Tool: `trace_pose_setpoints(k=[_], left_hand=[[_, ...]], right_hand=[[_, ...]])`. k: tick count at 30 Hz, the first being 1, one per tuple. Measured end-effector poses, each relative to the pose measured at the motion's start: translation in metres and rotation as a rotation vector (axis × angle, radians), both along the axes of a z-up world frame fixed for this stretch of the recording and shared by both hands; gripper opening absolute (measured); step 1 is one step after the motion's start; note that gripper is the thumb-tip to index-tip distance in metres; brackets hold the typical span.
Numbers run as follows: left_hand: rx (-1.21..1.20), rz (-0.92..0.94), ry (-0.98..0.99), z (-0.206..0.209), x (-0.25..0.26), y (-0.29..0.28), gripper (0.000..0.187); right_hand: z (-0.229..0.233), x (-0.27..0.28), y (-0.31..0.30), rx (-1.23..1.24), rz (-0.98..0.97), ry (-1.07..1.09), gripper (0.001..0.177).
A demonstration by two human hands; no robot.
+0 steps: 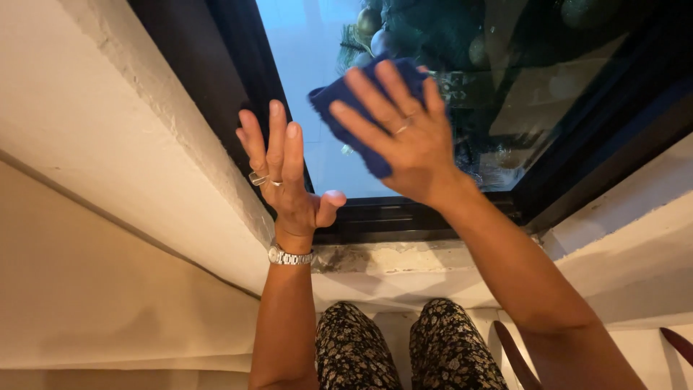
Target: The person wipes a glass window pane with a blue cloth, moving the cloth in circular and back-and-forth motions across the surface. The person's hands and the cloth are visible throughout, with a Christmas tree reflected in the glass.
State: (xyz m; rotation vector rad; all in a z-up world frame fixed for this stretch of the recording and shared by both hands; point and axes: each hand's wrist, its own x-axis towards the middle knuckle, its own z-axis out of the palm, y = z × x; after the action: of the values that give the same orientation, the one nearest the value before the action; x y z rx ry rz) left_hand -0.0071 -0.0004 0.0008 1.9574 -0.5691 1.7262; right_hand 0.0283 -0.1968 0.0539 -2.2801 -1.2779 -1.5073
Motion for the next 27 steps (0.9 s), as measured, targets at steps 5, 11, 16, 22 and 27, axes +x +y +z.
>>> trace_pose_setpoints(k=[5, 11, 16, 22, 27], left_hand=[[0.008, 0.018, 0.001, -0.002, 0.003, 0.000, 0.082], [0.011, 0.044, -0.006, -0.004, 0.006, 0.002, 0.081], [0.015, 0.026, -0.016, -0.005, 0.008, 0.001, 0.078], [0.045, 0.055, -0.013, -0.001, 0.006, 0.000, 0.074], [0.050, 0.068, -0.003, -0.001, 0.006, 0.001, 0.070]], right_hand=[[-0.010, 0.003, 0.018, -0.071, 0.066, 0.033, 0.042], [-0.040, 0.000, 0.029, -0.198, -0.044, -0.061, 0.041], [-0.081, 0.009, 0.028, -0.253, 0.019, 0.046, 0.045], [-0.099, 0.002, 0.022, -0.332, 0.066, 0.111, 0.057], [-0.113, -0.003, 0.012, -0.240, 0.248, 0.173, 0.048]])
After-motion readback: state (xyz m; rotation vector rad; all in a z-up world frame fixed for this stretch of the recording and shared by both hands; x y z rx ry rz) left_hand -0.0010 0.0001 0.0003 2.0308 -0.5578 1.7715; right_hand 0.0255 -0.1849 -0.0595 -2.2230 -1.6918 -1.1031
